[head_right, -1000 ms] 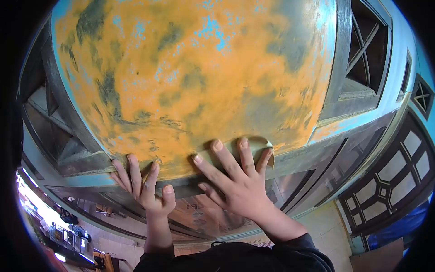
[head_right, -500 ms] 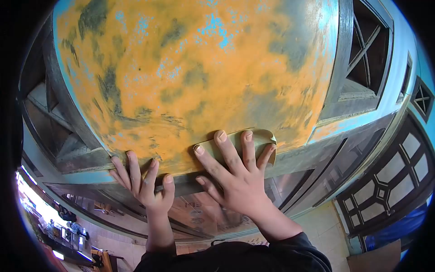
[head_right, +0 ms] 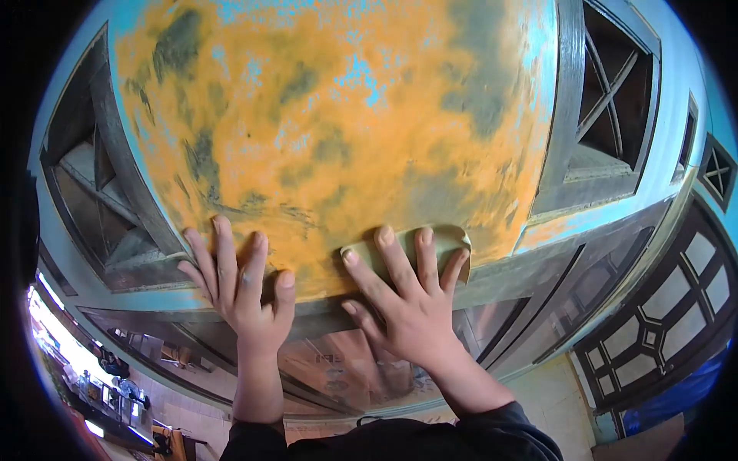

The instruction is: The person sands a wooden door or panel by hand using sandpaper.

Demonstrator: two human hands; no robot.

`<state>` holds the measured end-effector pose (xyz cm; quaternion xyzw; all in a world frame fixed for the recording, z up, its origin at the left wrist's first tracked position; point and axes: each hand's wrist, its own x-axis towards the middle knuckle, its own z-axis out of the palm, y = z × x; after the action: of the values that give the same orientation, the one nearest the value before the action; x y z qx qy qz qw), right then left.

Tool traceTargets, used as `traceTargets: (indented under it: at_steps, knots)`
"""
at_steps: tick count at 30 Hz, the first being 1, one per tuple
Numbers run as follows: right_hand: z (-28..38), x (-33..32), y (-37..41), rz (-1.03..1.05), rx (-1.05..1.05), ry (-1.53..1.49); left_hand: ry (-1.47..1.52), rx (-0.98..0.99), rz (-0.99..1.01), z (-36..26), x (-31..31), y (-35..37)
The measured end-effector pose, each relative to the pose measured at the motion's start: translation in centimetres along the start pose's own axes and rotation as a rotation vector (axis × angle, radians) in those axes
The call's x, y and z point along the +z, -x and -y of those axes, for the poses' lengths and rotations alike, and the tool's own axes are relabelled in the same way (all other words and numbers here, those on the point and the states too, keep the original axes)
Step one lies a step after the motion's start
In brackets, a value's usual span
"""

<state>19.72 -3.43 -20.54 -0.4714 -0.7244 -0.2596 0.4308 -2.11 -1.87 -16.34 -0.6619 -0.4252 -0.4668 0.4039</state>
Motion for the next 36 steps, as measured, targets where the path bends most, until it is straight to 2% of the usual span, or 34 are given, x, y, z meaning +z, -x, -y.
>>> traceTargets:
  at_steps: [4, 6, 8, 12, 14, 18, 23, 26, 30, 33, 36]
  knots:
    - [-0.4, -1.5, -3.7, -0.057, -0.068, 0.084, -0.028, 0.092, 0.031, 0.2, -0.3, -1.3]
    - [-0.6, -4.3, -7.8, -0.062, -0.13, 0.089, -0.042, 0.16, 0.09, 0.1, -1.8, -5.0]
    - [-1.0, -6.0, -10.6, -0.066, -0.19, 0.187, -0.068, 0.227, 0.048, 0.5, -2.4, -9.1]
    - [-1.3, -5.3, -9.3, -0.077, -0.185, 0.192, -0.124, 0.285, -0.018, 0.3, -2.4, -13.1]
    - [-2.3, -5.0, -9.4, -0.112, -0.222, 0.239, -0.154, 0.259, 0.005, 0.0, -2.5, -12.8]
    - [-2.9, -7.7, -15.0, -0.278, -0.248, 0.261, -0.195, 0.26, 0.03, -0.2, -2.6, -12.7]
    - [-2.6, -5.8, -11.5, -0.196, -0.209, 0.258, -0.19, 0.279, 0.002, 0.7, -3.0, -13.9]
    - [-3.1, -7.2, -12.9, -0.204, -0.216, 0.261, -0.2, 0.278, -0.023, 0.9, -2.9, -13.9]
    - [-3.1, -8.0, -15.9, -0.323, -0.219, 0.293, -0.215, 0.275, -0.017, 0.7, -2.7, -13.6]
    - [-2.8, -6.6, -13.0, -0.198, -0.266, 0.283, -0.229, 0.279, -0.004, 0.8, -2.8, -13.4]
    - [-3.7, -6.8, -12.9, -0.169, -0.339, 0.332, -0.231, 0.267, -0.006, 0.6, -2.9, -13.5]
